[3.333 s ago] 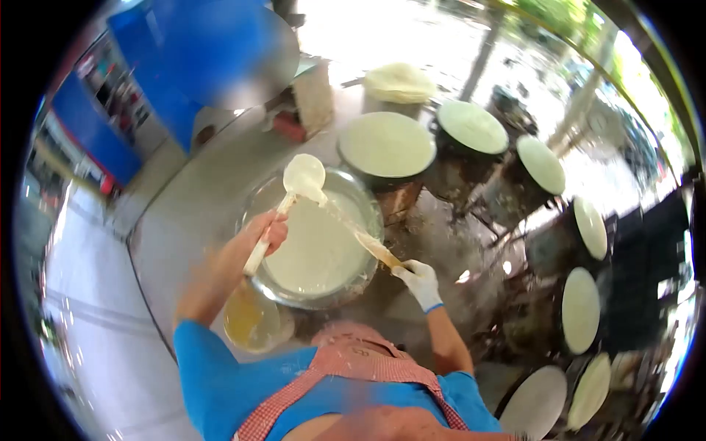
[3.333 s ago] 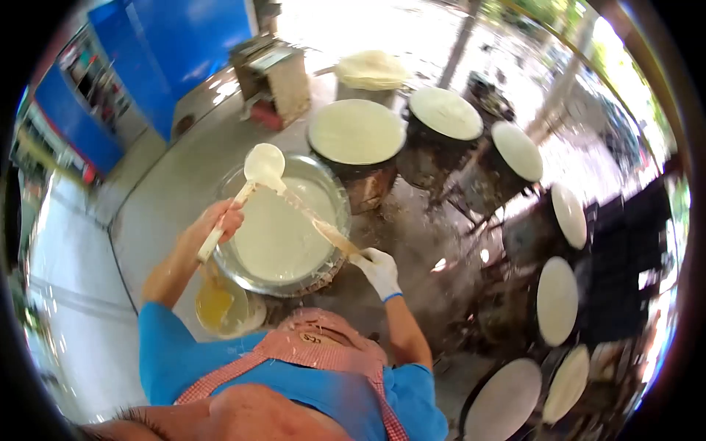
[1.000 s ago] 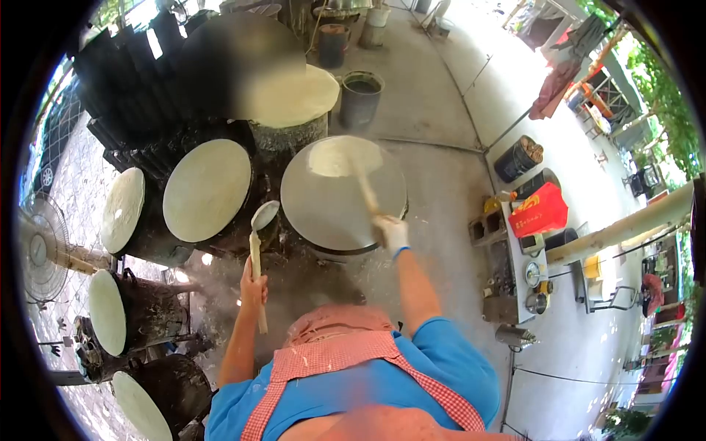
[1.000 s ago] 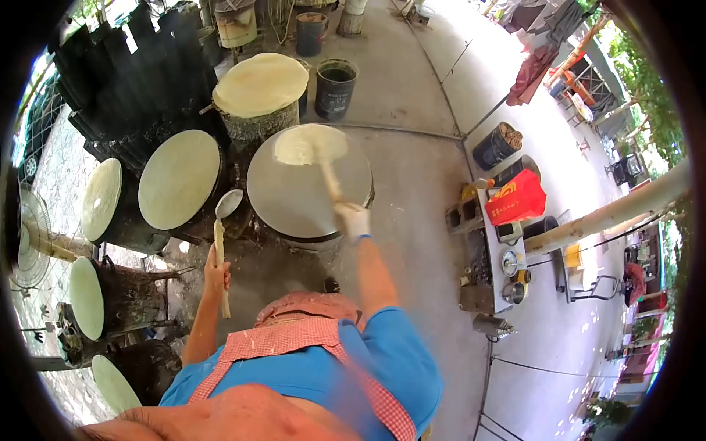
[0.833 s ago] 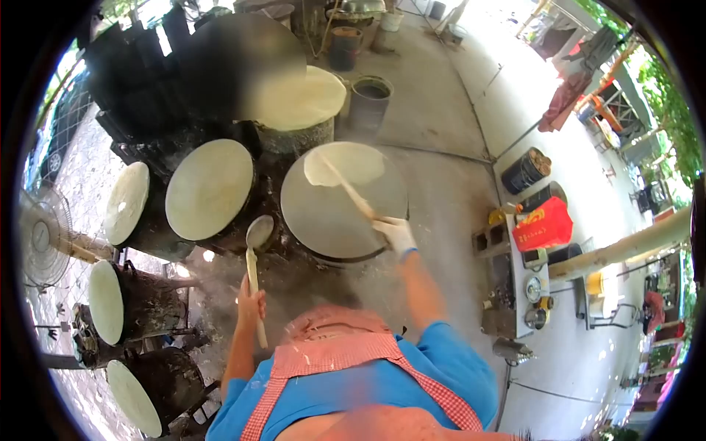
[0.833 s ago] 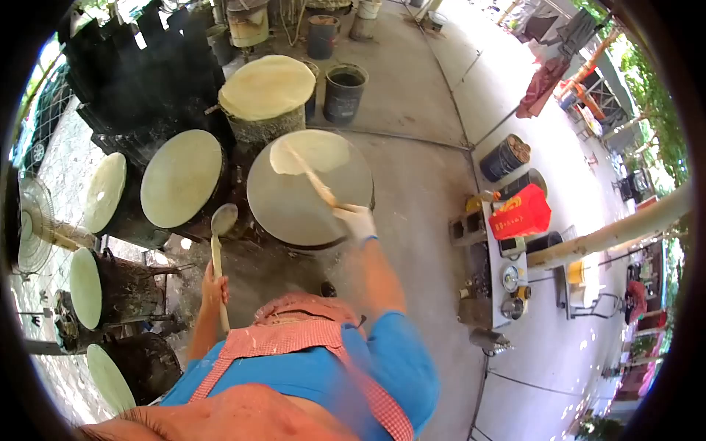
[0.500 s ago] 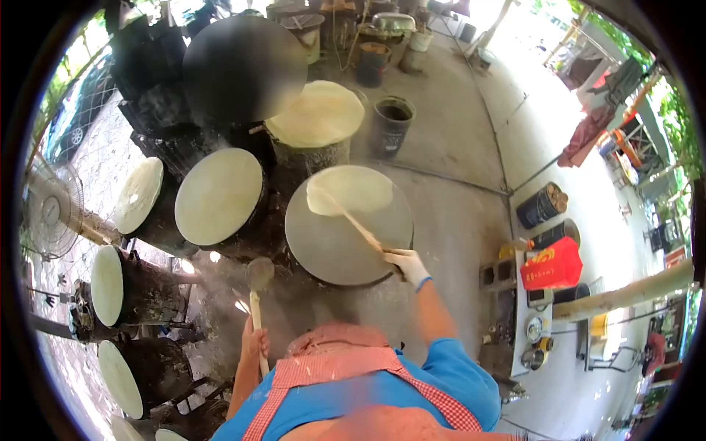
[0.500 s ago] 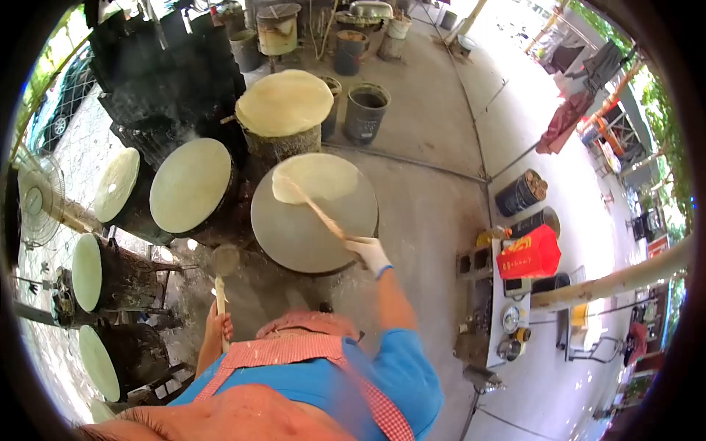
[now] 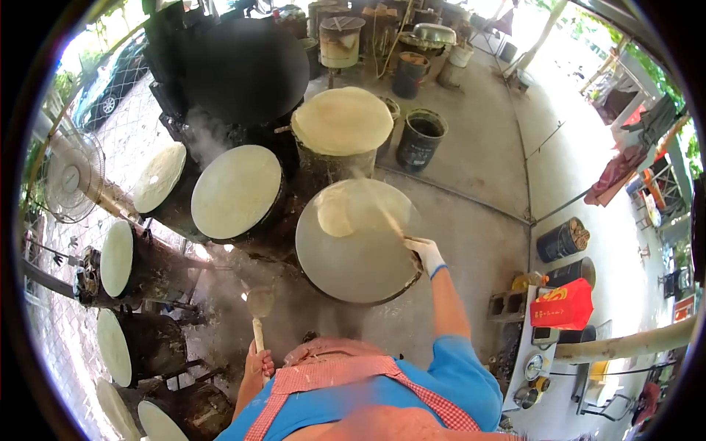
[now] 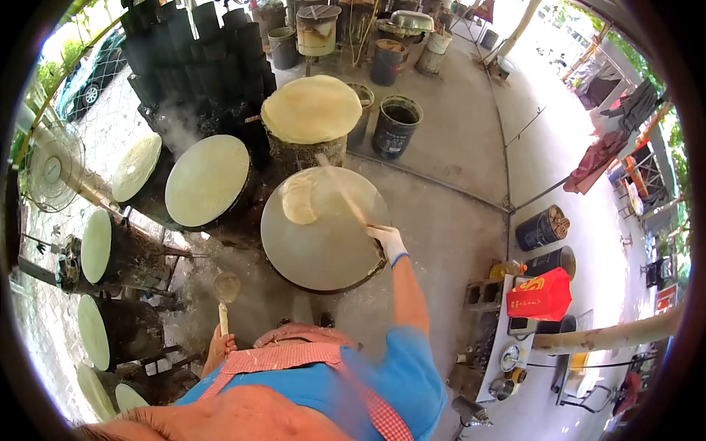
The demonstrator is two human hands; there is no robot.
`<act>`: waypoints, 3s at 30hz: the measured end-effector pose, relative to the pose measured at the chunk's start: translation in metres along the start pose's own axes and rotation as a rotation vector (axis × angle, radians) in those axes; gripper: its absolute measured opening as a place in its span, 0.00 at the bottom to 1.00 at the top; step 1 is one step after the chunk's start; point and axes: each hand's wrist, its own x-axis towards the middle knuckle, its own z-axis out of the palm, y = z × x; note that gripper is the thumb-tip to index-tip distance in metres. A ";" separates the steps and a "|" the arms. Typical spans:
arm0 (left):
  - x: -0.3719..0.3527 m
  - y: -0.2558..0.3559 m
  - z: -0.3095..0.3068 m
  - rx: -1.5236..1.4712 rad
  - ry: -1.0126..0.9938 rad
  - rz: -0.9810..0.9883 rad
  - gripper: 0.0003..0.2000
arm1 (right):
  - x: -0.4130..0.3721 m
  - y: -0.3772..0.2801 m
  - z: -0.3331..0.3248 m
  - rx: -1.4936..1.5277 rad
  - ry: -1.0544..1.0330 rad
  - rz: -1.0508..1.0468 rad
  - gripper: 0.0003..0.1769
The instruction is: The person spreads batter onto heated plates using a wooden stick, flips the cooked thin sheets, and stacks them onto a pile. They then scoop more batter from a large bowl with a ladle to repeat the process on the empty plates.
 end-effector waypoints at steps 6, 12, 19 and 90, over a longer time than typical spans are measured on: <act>0.016 -0.014 -0.014 -0.031 0.026 -0.007 0.30 | -0.038 0.023 0.007 -0.223 -0.303 0.077 0.13; -0.001 -0.023 -0.010 -0.117 0.134 0.028 0.32 | 0.047 0.000 -0.005 -0.163 -0.174 -0.003 0.15; -0.009 -0.027 -0.013 -0.125 0.104 0.026 0.29 | -0.017 0.008 -0.012 -0.366 -0.429 0.179 0.15; -0.024 -0.031 -0.178 -0.637 -0.994 -0.599 0.15 | -0.178 0.158 0.108 -0.655 0.840 -0.329 0.14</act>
